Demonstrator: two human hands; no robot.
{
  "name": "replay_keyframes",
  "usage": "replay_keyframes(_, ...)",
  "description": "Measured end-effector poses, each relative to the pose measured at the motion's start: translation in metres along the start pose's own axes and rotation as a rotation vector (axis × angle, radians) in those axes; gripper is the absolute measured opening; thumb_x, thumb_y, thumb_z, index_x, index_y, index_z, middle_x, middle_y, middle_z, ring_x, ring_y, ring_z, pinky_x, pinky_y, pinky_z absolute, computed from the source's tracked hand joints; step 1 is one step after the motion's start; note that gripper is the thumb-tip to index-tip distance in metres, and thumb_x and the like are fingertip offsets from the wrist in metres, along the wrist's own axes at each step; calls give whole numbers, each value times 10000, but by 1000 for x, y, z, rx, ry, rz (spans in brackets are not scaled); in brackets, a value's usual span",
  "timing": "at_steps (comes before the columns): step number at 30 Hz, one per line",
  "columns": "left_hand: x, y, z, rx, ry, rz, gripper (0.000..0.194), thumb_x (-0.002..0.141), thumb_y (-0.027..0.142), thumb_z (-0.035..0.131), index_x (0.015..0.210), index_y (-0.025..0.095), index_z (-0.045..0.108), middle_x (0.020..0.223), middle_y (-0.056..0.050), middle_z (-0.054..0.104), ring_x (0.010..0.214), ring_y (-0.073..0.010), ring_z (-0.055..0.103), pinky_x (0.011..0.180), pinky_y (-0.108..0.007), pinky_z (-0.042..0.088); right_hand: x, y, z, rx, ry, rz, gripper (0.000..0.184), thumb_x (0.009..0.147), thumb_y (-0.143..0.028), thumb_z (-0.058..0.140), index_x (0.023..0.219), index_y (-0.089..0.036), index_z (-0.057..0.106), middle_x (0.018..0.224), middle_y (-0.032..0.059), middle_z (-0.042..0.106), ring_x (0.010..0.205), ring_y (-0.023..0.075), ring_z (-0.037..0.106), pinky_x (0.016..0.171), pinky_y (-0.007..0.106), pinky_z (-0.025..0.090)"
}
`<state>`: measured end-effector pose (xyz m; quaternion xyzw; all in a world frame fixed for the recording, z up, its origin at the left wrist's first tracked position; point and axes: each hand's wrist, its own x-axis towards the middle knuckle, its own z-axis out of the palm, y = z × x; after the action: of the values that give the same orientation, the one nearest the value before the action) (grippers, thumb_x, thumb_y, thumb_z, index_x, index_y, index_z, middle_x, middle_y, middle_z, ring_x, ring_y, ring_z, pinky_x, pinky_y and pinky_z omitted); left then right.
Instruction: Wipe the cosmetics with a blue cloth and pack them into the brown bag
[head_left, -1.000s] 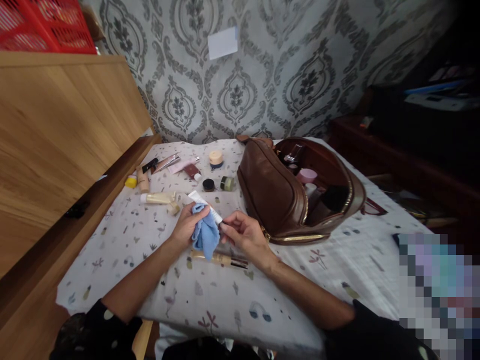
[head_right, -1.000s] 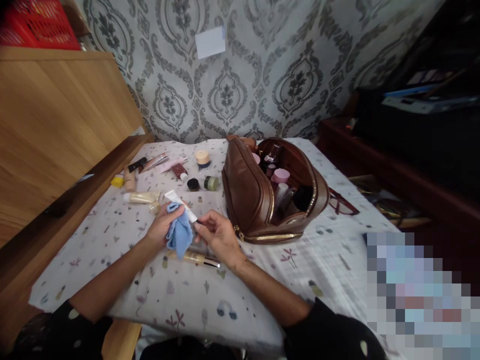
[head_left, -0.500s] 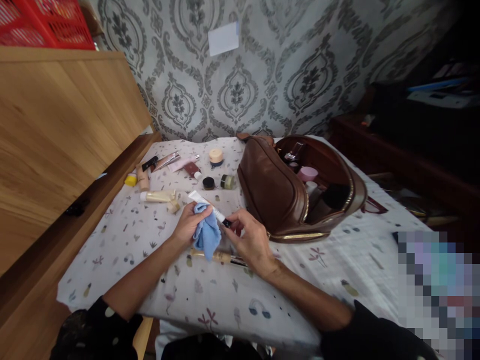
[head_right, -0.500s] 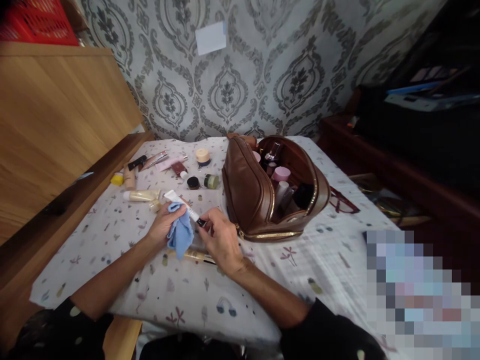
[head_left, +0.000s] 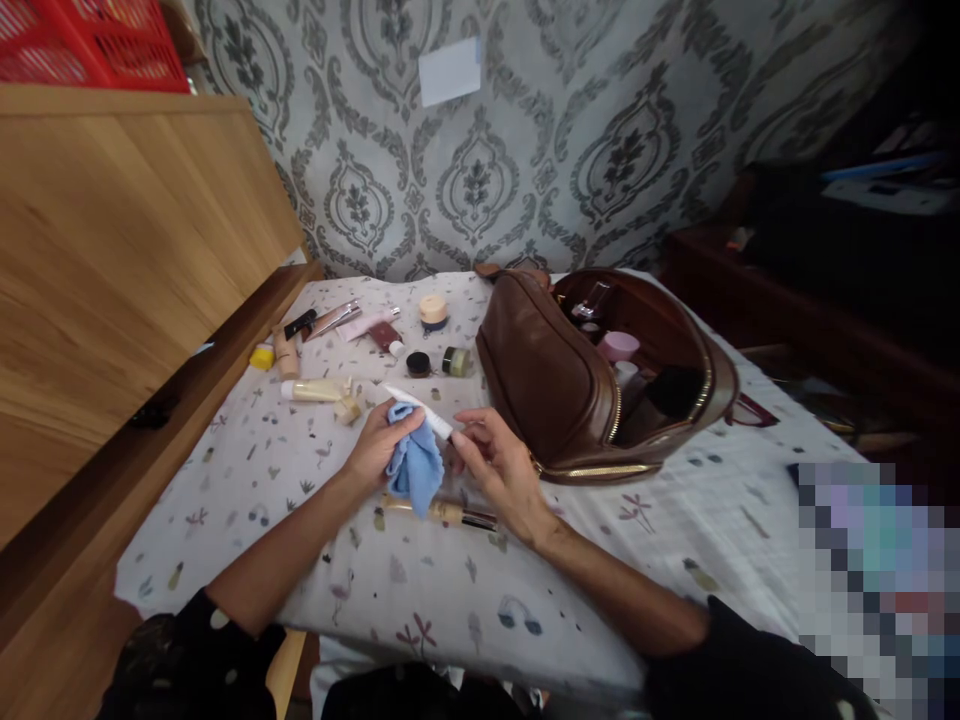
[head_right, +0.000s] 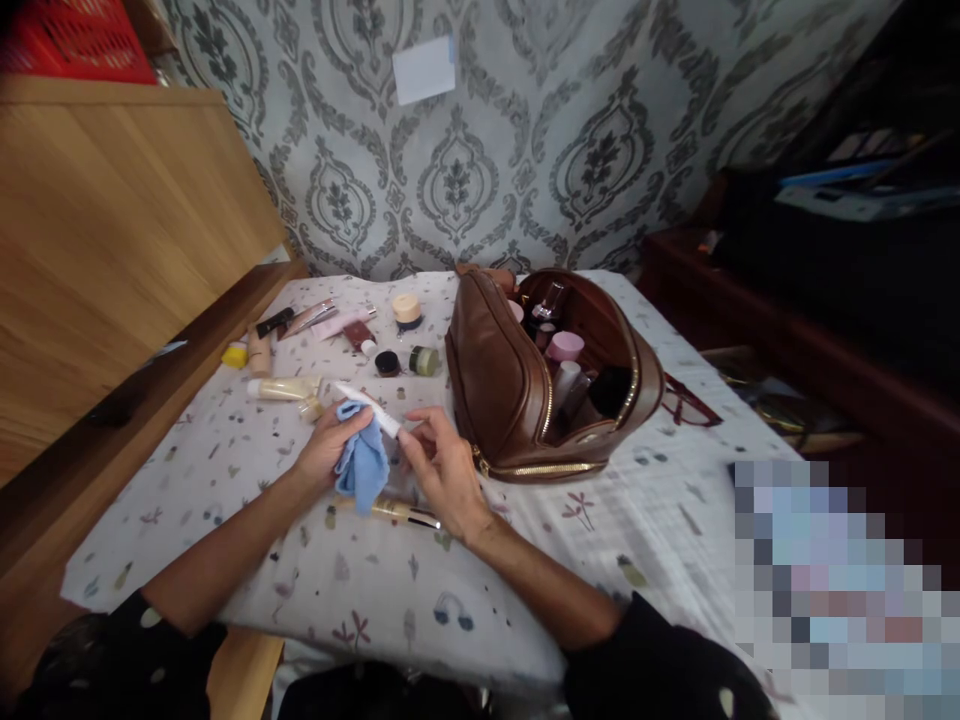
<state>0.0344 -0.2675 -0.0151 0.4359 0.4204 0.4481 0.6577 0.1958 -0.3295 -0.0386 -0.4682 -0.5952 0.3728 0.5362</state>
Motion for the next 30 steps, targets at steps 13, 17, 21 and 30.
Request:
replay_keyframes(13, -8, -3, -3, 331, -196, 216, 432, 782, 549, 741, 705, 163, 562, 605, 58, 464, 556, -71, 423, 527, -154, 377, 8, 1, 2, 276, -147, 185, 489, 677, -608, 811, 813, -179, 619, 682, -32, 602, 635, 109, 547, 625, 244, 453)
replay_keyframes(17, -14, 0, 0, 356, -229, 200, 413, 804, 576, 712, 797, 175, 612, 625, 47, 507, 552, -86, 457, 524, -164, 398, 10, -1, 3, 450, -153, 236, 490, 611, -547, 872, 783, -189, 585, 649, -52, 592, 566, 89, 524, 550, 221, 439)
replay_keyframes(21, -14, 0, -1, 337, -318, 78, 452, 814, 577, 707, 1042, 196, 626, 702, 19, 606, 591, -120, 588, 566, -190, 475, 10, -2, 4, 553, -76, 245, 509, 586, -486, 899, 824, -210, 544, 654, -64, 587, 540, 88, 538, 531, 217, 460)
replay_keyframes(30, -7, 9, -9, 467, -245, 106, 314, 701, 409, 839, 867, 178, 704, 757, 3, 664, 679, -124, 582, 635, -170, 472, 3, -25, -5, 389, 77, 50, 376, 786, -510, 763, 917, -204, 589, 748, -24, 547, 636, 106, 524, 583, 227, 470)
